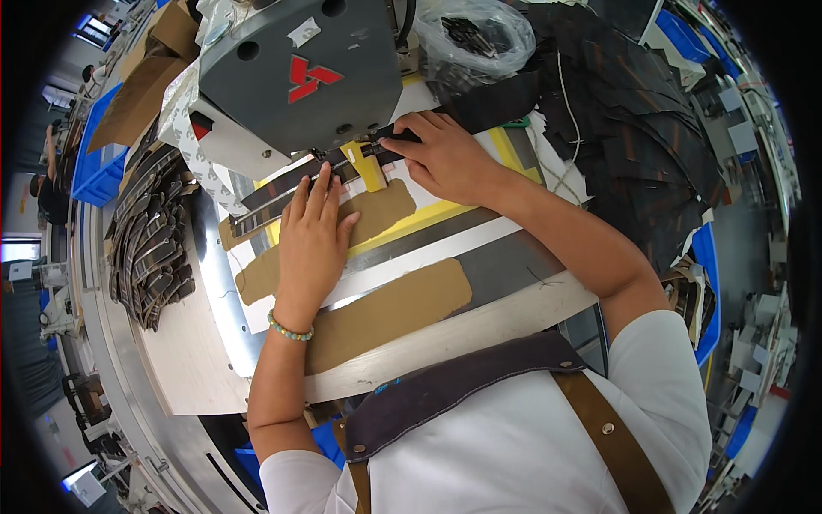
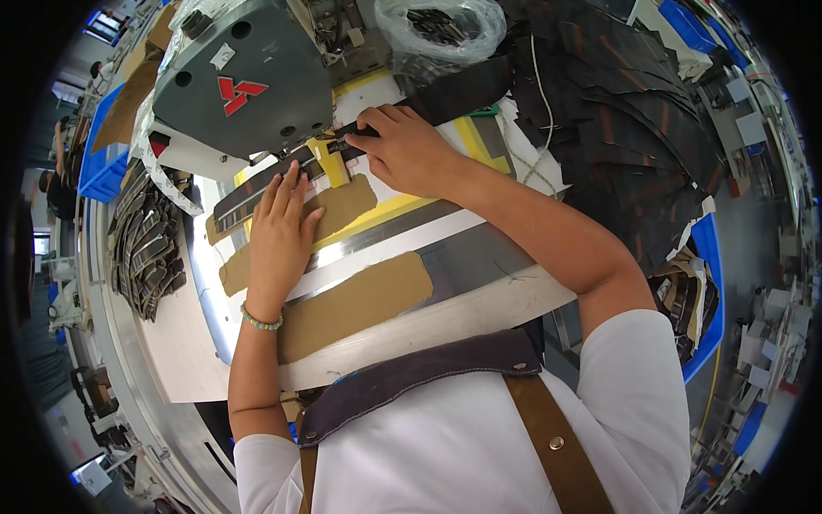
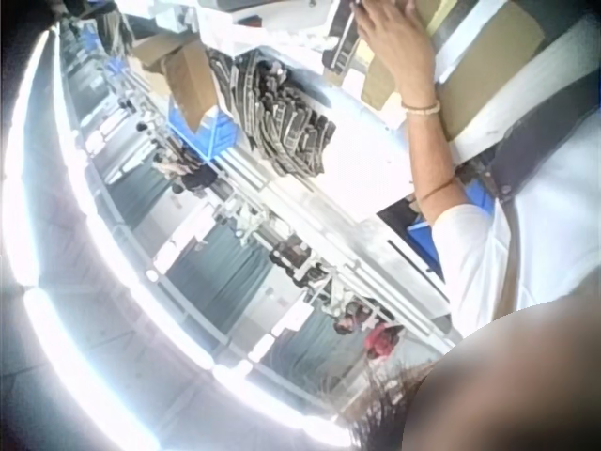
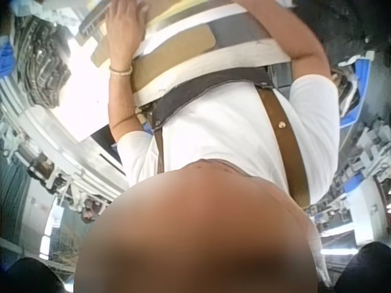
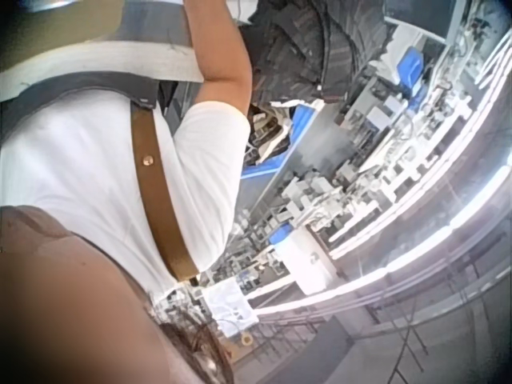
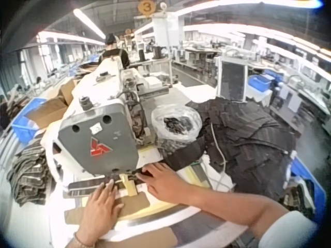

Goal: Using an industrial sewing machine to sew along the edges and attachments of leather belts.

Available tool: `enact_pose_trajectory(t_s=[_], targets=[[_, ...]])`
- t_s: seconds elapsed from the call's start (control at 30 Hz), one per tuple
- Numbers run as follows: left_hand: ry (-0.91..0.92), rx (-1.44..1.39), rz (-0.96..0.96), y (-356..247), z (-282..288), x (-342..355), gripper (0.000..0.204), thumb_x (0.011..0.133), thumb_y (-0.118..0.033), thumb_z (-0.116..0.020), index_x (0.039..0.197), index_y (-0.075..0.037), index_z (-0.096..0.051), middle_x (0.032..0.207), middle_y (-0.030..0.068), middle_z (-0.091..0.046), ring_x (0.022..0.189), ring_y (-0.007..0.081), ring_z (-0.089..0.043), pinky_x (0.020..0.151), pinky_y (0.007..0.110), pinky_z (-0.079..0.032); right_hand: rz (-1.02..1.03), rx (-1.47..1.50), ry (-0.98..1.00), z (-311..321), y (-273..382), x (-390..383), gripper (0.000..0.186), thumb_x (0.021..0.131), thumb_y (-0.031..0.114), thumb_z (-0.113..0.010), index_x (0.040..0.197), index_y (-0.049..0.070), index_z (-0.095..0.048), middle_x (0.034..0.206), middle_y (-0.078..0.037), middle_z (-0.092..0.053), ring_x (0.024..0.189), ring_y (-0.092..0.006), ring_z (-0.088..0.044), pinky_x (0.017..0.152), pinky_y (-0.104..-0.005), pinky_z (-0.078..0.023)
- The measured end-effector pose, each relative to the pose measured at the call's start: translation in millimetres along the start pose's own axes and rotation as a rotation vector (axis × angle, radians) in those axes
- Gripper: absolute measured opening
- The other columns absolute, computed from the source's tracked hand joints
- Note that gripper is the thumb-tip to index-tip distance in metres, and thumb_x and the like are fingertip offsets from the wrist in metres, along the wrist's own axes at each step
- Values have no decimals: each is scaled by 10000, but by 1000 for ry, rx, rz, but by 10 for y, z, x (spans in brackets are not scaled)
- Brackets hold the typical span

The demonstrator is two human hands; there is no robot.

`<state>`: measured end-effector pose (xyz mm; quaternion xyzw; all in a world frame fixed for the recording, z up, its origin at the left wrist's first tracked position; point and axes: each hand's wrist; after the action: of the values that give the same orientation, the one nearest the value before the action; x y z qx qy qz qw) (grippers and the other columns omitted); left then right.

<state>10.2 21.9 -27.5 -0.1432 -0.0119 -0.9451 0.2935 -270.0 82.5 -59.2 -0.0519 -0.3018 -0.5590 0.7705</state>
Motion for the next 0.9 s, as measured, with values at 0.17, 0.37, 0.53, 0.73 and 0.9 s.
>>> enact_pose_trajectory(t_s=[0.17,0.37,0.53,0.73,0.9], targets=[[-13,-21,-2,22,-30,-9,539,1021,-273,-737,1464,21,-644,1643,165,-540,1456,434,-538,1171,509,-464,-7,35,17,37,27,19,332,937,106,-679,1247,71,-793,1239,-100,-635,1202,-307,-596,1014,-456,-502],[-22,-40,-5,27,-46,-27,530,1010,-266,-752,1440,27,-652,1648,164,-530,1462,442,-526,1178,517,-459,-33,48,67,54,43,27,378,932,49,-673,1300,59,-762,1295,-116,-603,1205,-311,-605,1054,-457,-487],[-10,-35,14,32,-48,-32,497,1031,-251,-733,1451,-2,-642,1699,111,-487,1510,387,-499,1189,496,-455,-30,37,58,49,44,39,376,937,51,-681,1304,57,-761,1307,-118,-604,1221,-315,-602,1066,-458,-489],[-19,-39,12,37,-61,-40,511,1031,-255,-732,1465,-3,-635,1700,107,-487,1509,392,-500,1187,496,-455,-37,42,65,55,45,45,380,939,53,-680,1312,59,-758,1310,-118,-604,1222,-313,-603,1068,-460,-489],[-26,-69,-3,14,-19,-17,507,1023,-241,-737,1468,-16,-643,1649,97,-551,1479,383,-532,1189,486,-458,-36,28,53,23,14,43,393,939,55,-677,1323,66,-756,1315,-118,-604,1226,-311,-603,1073,-463,-486]])
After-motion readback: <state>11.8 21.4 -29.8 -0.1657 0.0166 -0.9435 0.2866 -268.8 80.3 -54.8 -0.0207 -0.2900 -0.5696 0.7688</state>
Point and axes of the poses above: each hand's wrist, its own x-axis towards the middle knuckle, its own z-axis out of the back of the hand, y = z × x
